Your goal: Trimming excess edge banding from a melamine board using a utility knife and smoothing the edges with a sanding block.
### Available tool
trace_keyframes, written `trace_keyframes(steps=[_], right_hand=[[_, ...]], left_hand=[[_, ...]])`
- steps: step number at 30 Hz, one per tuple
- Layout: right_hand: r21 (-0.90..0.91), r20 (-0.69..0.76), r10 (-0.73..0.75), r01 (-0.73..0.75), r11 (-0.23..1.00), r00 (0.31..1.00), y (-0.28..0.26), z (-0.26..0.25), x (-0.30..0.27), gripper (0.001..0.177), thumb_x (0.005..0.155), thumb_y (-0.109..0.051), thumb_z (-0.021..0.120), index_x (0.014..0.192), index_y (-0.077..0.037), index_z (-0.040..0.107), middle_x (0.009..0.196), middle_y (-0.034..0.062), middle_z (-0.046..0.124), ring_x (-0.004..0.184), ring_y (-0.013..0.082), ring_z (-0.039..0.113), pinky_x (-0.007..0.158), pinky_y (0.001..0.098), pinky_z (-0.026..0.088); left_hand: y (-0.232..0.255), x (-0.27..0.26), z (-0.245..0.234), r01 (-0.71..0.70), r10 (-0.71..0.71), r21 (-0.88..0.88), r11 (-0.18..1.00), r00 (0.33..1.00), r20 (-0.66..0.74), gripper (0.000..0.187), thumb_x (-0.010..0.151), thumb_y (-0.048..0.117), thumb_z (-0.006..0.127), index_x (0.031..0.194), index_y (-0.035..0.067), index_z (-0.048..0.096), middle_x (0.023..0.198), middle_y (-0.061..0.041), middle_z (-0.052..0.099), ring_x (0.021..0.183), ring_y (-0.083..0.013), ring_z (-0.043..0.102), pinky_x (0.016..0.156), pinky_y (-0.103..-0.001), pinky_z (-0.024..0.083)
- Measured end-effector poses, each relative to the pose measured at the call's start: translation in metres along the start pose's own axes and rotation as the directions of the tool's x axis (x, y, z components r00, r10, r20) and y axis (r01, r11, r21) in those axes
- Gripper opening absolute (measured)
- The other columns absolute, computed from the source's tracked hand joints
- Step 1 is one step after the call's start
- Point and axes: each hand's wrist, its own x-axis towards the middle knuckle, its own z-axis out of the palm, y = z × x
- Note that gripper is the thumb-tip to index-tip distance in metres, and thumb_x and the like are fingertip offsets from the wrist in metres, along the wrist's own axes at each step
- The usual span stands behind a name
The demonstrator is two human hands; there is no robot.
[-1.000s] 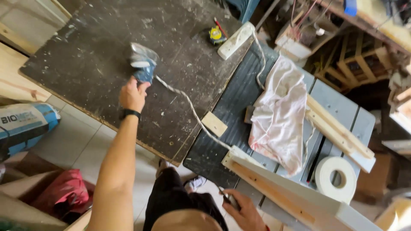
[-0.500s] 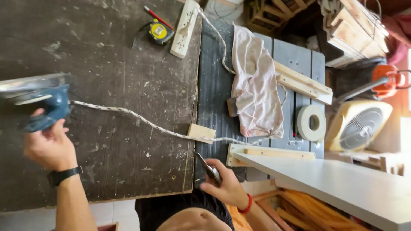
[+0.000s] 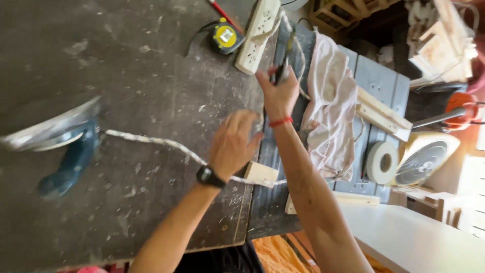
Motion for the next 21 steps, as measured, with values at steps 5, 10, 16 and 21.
trace_keyframes(steps=[5,10,16,21], right_hand=[[-0.099,0.068,0.022,-0.015,0.995,0.997,-0.009,0.027,0.061,0.032,0.069,-0.026,0.088,0.088,-0.017,0.064,0.082,-0.0028,0.068,0.07,0.0104,0.062,0.065,0.0297,0.054],[0.122,0.124,0.048,-0.063,0.991,0.991,-0.008,0.045,0.074,0.023,0.072,-0.024,0.082,0.091,-0.013,0.073,0.091,0.0006,0.075,0.072,0.0116,0.07,0.053,0.0273,0.059],[0.354,0.155,-0.106,0.045,0.934,0.982,0.004,0.044,0.096,0.016,0.089,0.008,0.065,0.084,-0.006,0.067,0.091,0.0124,0.075,0.061,0.0106,0.068,0.041,0.0177,0.051],[0.222,0.143,0.09,-0.121,0.968,0.986,-0.049,0.006,0.131,0.022,0.088,-0.023,0.076,0.088,-0.008,0.061,0.071,0.0022,0.063,0.046,0.0077,0.054,0.038,0.0211,0.05]], left_hand=[[-0.06,0.071,0.088,-0.037,-0.016,0.348,0.937,0.989,0.149,0.063,0.091,0.034,0.067,0.14,0.005,0.042,0.151,-0.022,0.036,0.141,-0.0366,0.035,0.115,-0.048,0.035],[-0.089,0.092,0.114,-0.056,0.058,0.603,0.796,0.998,0.016,0.054,0.099,0.025,0.054,0.147,0.004,0.041,0.157,-0.018,0.03,0.143,-0.0311,0.037,0.11,-0.041,0.039],[-0.104,0.092,0.117,-0.163,0.044,0.73,0.663,0.983,0.18,0.083,0.102,0.06,0.055,0.156,0.006,0.022,0.161,-0.015,0.017,0.149,-0.0292,0.02,0.11,-0.039,0.042],[-0.094,0.093,0.11,-0.129,0.004,0.774,0.62,0.987,0.162,0.09,0.098,0.064,0.054,0.158,0.008,0.016,0.162,-0.013,0.015,0.149,-0.028,0.019,0.11,-0.036,0.045]])
